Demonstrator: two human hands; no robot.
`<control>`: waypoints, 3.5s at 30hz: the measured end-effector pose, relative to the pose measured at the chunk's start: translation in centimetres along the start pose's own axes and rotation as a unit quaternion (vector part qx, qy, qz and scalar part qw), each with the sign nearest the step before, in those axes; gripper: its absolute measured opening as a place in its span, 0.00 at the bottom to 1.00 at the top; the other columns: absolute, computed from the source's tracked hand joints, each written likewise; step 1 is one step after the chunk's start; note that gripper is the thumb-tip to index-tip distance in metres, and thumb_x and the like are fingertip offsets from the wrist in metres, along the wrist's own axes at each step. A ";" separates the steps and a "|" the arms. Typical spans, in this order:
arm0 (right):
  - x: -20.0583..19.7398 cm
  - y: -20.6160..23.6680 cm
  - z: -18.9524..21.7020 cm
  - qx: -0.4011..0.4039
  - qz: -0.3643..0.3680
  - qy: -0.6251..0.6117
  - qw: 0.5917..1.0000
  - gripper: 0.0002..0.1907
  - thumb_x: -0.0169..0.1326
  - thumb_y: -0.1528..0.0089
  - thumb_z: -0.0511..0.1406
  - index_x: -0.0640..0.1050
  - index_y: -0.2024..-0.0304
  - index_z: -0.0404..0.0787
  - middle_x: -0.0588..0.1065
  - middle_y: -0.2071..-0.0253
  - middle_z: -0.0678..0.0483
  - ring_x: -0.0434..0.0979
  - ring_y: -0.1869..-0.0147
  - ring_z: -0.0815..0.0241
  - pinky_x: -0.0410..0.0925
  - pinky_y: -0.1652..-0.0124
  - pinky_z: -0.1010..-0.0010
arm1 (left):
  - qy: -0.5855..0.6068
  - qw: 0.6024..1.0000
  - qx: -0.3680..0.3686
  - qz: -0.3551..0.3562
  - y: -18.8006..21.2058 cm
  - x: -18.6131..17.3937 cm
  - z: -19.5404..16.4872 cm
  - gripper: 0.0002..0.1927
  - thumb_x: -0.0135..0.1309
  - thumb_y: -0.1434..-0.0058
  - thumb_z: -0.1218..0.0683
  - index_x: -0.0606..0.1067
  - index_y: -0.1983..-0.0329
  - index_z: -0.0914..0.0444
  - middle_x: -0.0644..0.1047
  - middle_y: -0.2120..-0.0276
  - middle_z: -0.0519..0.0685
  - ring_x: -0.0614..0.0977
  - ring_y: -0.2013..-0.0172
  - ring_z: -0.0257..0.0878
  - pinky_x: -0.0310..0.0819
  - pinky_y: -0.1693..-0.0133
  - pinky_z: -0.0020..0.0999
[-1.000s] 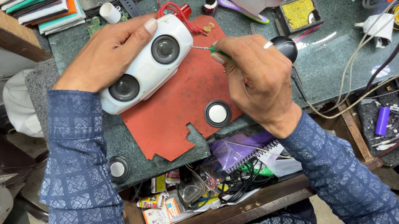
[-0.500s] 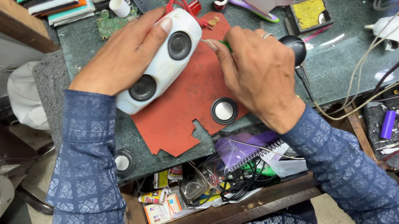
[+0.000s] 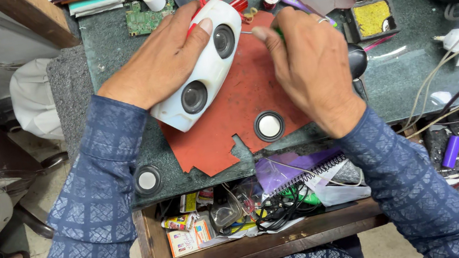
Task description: The person removes a red plastic cover from a white portable speaker, then uses a green screwdriver to remove several screws from the speaker's casing. The person separates the casing halves to expose the internal circuit board and speakers, then manipulates the circuit board and wires.
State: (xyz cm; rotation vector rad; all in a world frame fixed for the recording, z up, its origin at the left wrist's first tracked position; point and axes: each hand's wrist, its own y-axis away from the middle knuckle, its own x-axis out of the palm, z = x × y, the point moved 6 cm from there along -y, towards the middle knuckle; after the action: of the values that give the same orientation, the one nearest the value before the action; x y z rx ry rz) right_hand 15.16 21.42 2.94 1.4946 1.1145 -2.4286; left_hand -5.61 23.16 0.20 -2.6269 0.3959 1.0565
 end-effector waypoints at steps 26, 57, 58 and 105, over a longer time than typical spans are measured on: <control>-1.3 -1.4 0.7 -0.061 0.017 -0.103 0.993 0.13 0.59 0.35 0.32 0.70 0.53 0.34 0.71 0.63 0.41 0.72 0.61 0.39 0.65 0.62 0.52 | -0.002 0.995 -0.021 -0.101 1.2 0.2 -0.6 0.27 0.38 0.23 0.43 0.64 0.33 0.68 0.74 0.45 0.67 0.74 0.42 0.62 0.66 0.41 0.49; -0.9 -1.1 0.0 -0.052 0.006 -0.042 0.998 0.12 0.59 0.25 0.38 0.70 0.59 0.42 0.73 0.70 0.44 0.75 0.64 0.39 0.66 0.64 0.52 | -0.005 0.995 -0.050 -0.084 1.4 0.2 -1.2 0.29 0.38 0.24 0.41 0.62 0.31 0.67 0.72 0.42 0.66 0.73 0.41 0.62 0.66 0.42 0.49; -1.0 -1.0 0.2 -0.066 -0.004 -0.061 0.996 0.09 0.58 0.29 0.36 0.71 0.57 0.39 0.72 0.68 0.42 0.75 0.64 0.38 0.66 0.65 0.52 | -0.007 0.995 -0.041 -0.088 1.5 0.1 -1.2 0.29 0.38 0.23 0.41 0.62 0.31 0.68 0.71 0.41 0.67 0.73 0.40 0.63 0.66 0.42 0.49; -7.0 4.0 -0.9 0.064 -0.058 -0.036 0.996 0.06 0.55 0.33 0.25 0.76 0.55 0.36 0.74 0.57 0.45 0.76 0.51 0.43 0.67 0.52 0.57 | -0.130 0.989 -0.042 -0.051 2.2 2.0 -7.7 0.35 0.53 0.37 0.38 0.62 0.27 0.47 0.75 0.52 0.65 0.79 0.53 0.62 0.74 0.55 0.56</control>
State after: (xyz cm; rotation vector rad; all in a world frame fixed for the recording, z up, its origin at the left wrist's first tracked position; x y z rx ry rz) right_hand 21.18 16.98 6.15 1.3990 1.0808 -2.6556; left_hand -0.17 18.04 3.82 -2.5027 0.1609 1.3863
